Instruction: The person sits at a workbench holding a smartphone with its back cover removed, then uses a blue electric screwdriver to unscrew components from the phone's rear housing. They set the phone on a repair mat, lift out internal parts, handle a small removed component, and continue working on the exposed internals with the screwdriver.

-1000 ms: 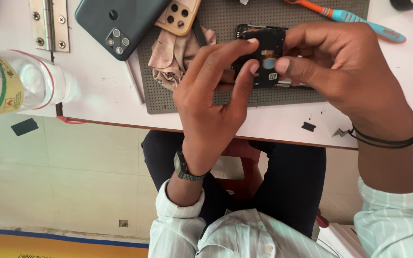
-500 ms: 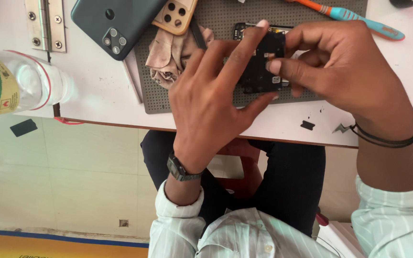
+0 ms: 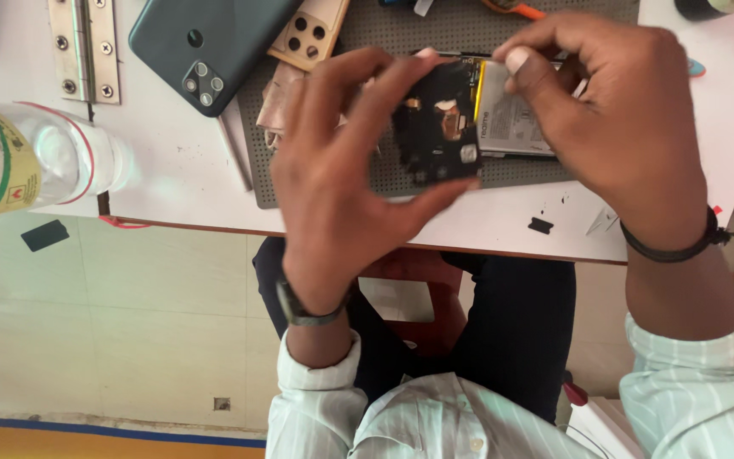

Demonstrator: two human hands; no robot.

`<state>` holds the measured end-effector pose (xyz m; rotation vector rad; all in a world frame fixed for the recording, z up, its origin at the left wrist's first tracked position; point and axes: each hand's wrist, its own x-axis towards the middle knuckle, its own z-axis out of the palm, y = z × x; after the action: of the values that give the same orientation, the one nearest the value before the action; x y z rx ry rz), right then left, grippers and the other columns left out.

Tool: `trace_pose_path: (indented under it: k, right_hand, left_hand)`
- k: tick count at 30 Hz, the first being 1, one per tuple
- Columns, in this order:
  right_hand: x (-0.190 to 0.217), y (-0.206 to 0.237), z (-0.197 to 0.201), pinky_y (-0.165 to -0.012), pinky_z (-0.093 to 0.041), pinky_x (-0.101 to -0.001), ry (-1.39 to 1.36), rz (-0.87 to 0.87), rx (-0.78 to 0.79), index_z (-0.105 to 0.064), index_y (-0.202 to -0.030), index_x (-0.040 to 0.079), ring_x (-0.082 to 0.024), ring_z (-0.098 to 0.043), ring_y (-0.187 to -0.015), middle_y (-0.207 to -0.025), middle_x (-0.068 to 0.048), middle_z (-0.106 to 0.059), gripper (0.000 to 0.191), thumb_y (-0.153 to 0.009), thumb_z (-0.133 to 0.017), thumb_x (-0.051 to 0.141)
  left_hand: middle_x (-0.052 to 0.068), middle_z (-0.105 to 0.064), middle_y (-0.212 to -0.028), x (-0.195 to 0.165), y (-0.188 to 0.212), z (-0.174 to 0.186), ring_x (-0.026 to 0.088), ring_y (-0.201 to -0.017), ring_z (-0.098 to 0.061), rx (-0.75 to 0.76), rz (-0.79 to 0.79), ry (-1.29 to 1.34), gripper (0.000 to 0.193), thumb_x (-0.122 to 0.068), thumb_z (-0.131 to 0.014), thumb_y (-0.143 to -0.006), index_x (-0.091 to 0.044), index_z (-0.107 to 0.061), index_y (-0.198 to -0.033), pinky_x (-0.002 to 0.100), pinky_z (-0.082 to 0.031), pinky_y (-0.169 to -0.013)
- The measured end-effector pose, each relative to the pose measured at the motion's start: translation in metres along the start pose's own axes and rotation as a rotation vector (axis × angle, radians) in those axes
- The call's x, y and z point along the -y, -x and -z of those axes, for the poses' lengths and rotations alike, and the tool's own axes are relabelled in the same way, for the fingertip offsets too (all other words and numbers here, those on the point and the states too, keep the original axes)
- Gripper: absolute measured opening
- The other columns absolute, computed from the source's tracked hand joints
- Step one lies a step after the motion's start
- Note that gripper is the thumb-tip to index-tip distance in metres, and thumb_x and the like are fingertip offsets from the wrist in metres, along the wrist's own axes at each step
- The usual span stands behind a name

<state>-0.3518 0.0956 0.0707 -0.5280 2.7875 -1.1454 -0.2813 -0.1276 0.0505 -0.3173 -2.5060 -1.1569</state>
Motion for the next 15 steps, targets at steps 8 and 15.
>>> trace_pose_path:
  k: [8, 15]
  right_hand:
    - [0.011, -0.002, 0.000, -0.066, -0.052, -0.0287, 0.077, 0.187, 0.085, -0.075, -0.112, 0.005, -0.017, -0.069, -0.081, -0.104, -0.009, -0.069, 0.023, -0.089, -0.076, 0.000]
    - [0.025, -0.011, -0.012, -0.073, -0.053, -0.0383, 0.286, 0.459, 0.049, -0.077, -0.106, 0.003, -0.029, -0.064, -0.086, -0.094, -0.011, -0.066, 0.026, -0.081, -0.082, 0.001]
  left_hand:
    - [0.007, -0.066, -0.120, 0.010, 0.015, 0.016, 0.013, -0.096, -0.065, -0.198, 0.126, 0.511, 0.082, -0.025, -0.087, -0.080, -0.012, -0.043, -0.148, 0.023, -0.042, -0.070]
    - [0.010, -0.064, -0.126, 0.021, 0.011, 0.016, 0.017, -0.107, -0.066, -0.155, 0.011, 0.088, 0.083, -0.024, -0.091, -0.090, -0.008, -0.037, -0.149, 0.026, -0.054, -0.088]
